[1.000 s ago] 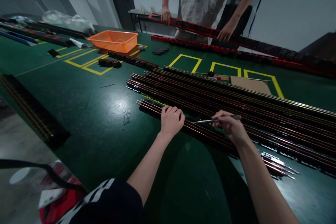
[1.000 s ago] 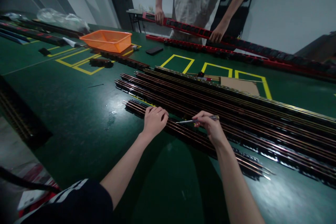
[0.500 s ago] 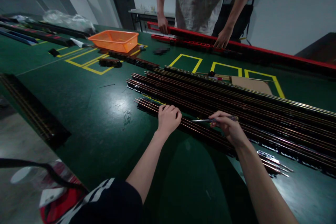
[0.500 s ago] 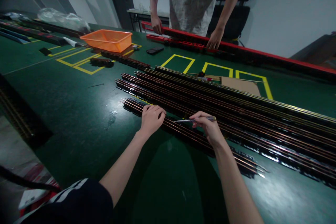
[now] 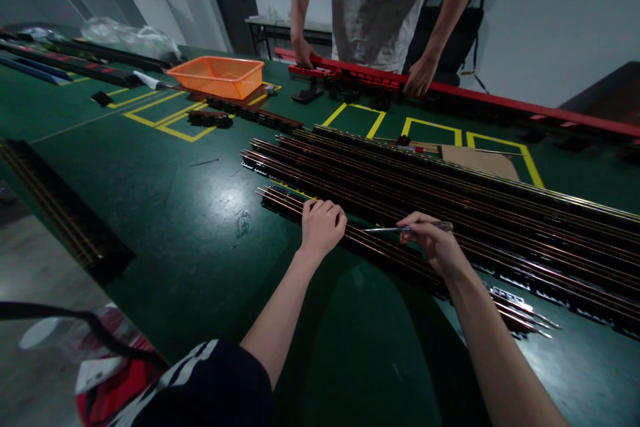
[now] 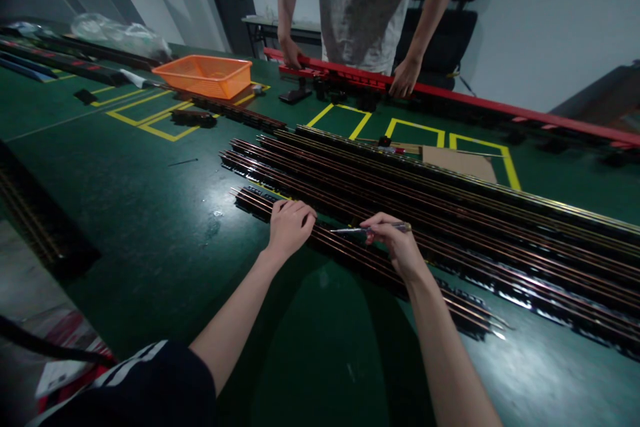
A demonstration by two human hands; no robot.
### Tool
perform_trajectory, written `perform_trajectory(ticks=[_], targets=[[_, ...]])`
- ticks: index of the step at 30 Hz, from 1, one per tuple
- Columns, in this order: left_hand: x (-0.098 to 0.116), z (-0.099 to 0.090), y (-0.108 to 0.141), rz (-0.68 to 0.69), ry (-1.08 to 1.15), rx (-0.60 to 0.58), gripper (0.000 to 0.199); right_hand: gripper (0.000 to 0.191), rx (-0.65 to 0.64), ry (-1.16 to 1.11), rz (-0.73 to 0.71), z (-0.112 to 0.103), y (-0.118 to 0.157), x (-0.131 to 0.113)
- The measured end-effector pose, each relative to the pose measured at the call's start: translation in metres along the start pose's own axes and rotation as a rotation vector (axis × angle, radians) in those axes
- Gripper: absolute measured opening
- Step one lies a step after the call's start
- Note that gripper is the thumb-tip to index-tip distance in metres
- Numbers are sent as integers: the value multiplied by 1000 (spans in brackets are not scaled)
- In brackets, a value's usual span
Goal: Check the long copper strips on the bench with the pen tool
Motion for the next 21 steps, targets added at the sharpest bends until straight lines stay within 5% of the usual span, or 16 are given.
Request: perform_trajectory(ticks=[21], targets=[[-1,0,0,9,-2,-3,27,11,-8,22,-6,1,1,-1]])
Point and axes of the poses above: each hand's wrist, its own y-axis away from the middle knuckle, its own z-axis out of the palm, x = y × z, the point moved 3 cm from there along -y, towards the middle knuckle, and after that the axes turned 1 degree about x, right-handed, at the moved point
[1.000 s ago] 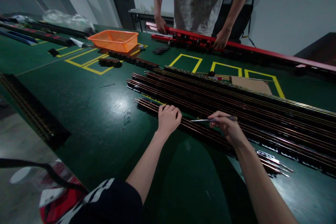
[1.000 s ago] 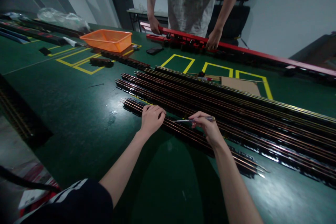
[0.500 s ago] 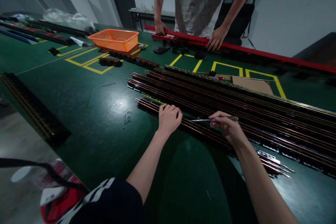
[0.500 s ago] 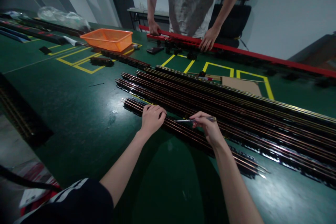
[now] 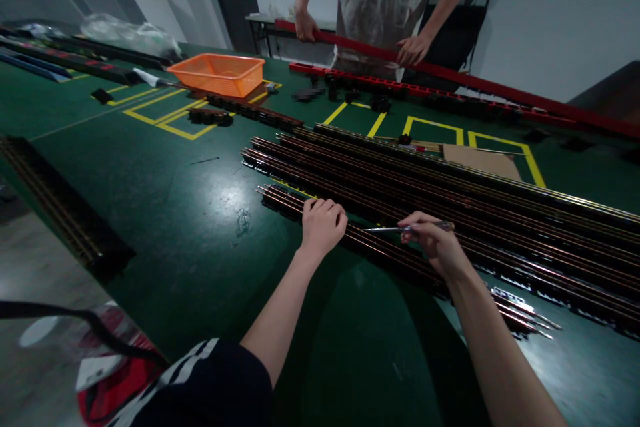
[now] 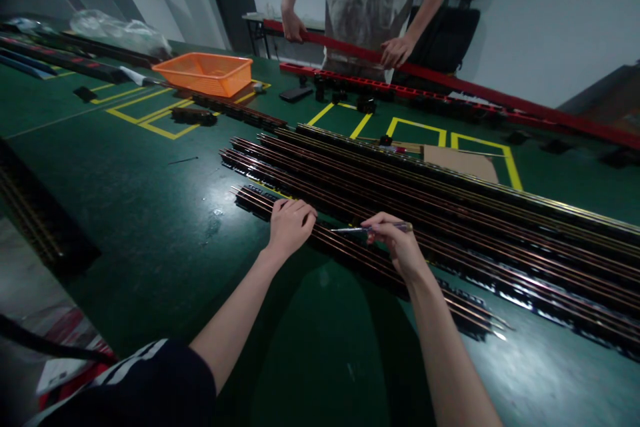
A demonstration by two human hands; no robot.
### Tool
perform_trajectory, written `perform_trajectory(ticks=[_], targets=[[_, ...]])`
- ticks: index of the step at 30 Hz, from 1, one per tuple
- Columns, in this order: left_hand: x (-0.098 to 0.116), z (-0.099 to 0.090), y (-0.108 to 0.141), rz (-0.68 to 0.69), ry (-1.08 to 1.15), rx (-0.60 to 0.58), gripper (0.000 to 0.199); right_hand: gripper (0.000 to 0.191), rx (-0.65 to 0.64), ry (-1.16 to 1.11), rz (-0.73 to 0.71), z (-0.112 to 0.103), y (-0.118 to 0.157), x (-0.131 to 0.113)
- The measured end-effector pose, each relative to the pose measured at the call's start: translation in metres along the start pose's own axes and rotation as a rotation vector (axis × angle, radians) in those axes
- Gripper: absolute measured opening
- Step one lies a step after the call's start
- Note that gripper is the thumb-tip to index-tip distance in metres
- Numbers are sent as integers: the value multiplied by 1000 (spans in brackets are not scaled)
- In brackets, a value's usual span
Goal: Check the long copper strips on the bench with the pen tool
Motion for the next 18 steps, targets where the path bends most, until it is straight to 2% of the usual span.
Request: perform_trajectory(ticks=[18], targets=[[-1,0,0,-8,11,-8,28,12,0,25,0,1,0,-1]])
Point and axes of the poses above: each hand's wrist, its own y-axis away from the middle knuckle, its own z-axis out of the palm, x = y × z, the point moved 3 cm from there along -y, towards the middle knuckle, and after that the axes turned 1 degree about x, right-handed, at the moved point
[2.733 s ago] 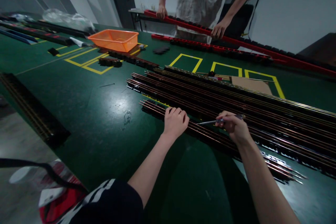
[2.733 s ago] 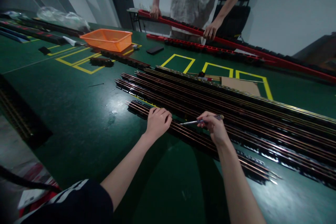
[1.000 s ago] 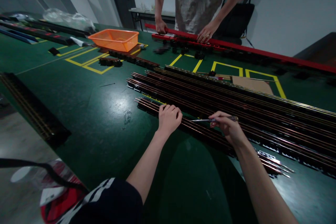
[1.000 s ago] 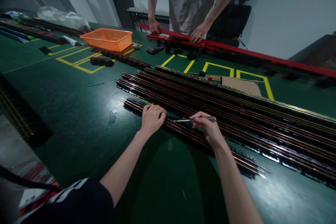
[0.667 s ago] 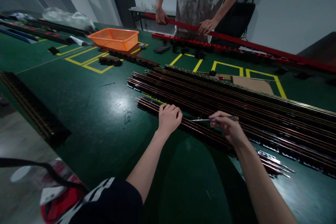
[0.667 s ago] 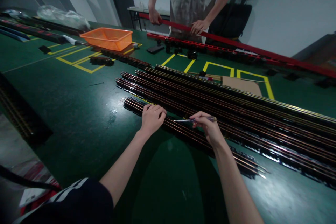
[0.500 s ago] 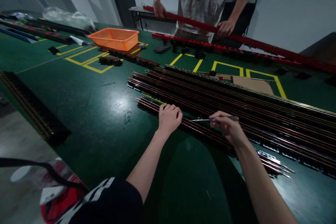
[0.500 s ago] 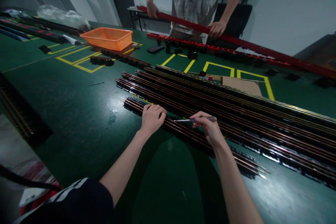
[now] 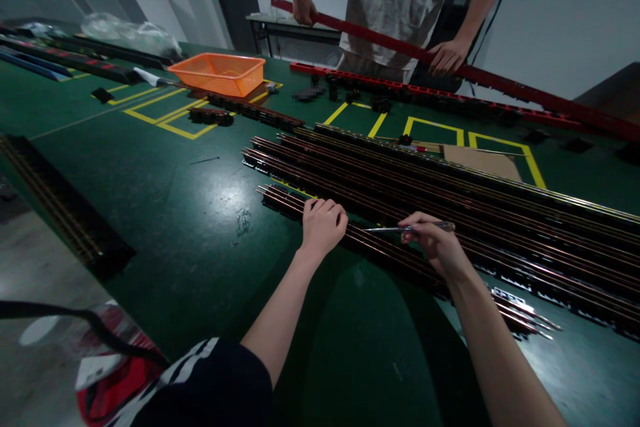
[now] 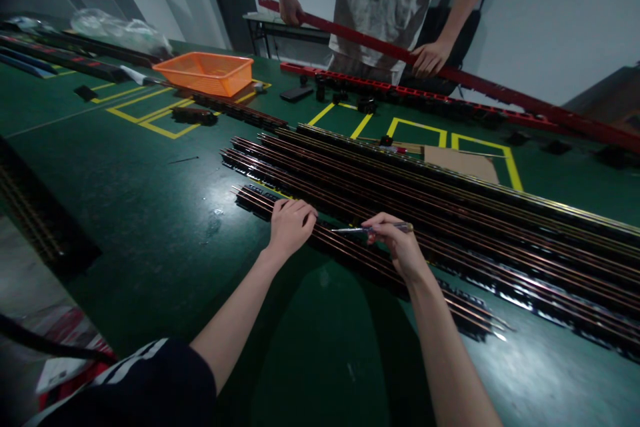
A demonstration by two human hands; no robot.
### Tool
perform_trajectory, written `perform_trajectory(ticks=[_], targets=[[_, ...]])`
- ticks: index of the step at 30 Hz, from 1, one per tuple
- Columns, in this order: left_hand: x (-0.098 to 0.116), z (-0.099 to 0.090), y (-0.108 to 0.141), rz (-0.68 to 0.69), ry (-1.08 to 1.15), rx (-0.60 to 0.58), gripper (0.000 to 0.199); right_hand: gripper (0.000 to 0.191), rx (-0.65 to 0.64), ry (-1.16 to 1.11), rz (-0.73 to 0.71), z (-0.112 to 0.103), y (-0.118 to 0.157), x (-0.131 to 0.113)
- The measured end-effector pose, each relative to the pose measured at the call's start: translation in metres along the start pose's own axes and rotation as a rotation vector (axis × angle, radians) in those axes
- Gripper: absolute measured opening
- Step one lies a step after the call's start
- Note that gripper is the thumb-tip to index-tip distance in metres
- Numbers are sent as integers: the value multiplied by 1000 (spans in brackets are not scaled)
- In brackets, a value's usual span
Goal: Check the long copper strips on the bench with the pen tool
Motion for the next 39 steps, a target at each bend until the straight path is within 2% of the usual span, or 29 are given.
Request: perform_trajectory(ticks=[18,27,39], targets=[[-2,0,0,10,5,0,28,11,-16,-22,1,0,1,1],[-14,-5,-2,-29,-21,10,27,10,-67,-21,0,11,3,0],[-26,-10,-4,-47,-55,15,28,11,-17,-8,5,3,1,-1]])
Point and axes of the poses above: each hand's wrist, its own y-axis away from the middle knuckle, its own z-axis out of the palm, x = y × z, the point moved 3 cm from there along -y, towards the middle knuckle, and after that the axes turned 1 degree about x, right-handed, at the moved point
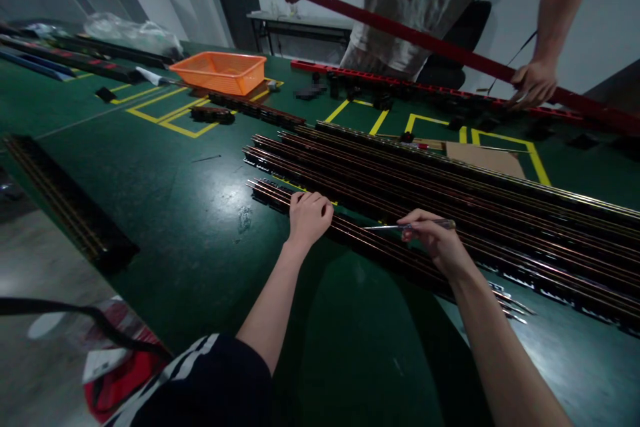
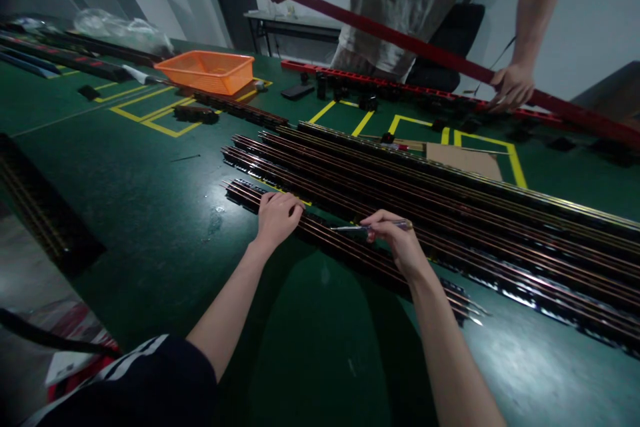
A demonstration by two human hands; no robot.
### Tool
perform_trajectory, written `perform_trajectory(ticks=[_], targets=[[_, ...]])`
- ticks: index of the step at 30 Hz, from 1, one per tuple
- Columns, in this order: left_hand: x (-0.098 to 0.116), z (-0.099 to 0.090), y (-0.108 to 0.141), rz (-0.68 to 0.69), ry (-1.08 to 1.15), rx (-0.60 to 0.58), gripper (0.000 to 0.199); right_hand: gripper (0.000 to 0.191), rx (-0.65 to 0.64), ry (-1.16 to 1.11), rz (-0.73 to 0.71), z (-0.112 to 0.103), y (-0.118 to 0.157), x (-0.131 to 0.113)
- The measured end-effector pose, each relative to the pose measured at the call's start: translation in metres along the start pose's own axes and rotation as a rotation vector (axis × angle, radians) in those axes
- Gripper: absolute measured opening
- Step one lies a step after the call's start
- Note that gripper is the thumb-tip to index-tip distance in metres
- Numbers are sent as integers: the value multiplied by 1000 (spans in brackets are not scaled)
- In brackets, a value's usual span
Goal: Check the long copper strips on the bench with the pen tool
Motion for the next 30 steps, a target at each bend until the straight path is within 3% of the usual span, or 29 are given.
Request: perform_trajectory(ticks=[20,30], targets=[[-5,-1,0,-12,39,46,27,9,50,-51,-16,-8,-3,1],[3,-4,0,5,-7,0,23,9,51,-57,-9,-7,-3,1]])
Point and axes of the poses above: each hand's wrist, its own y-axis away from the middle knuckle, its own z-axis out of the palm, x = y × z, the point moved 3 cm from there along -y, towards the middle knuckle, and after that the axes turned 1 degree about x, right-handed, at the moved point
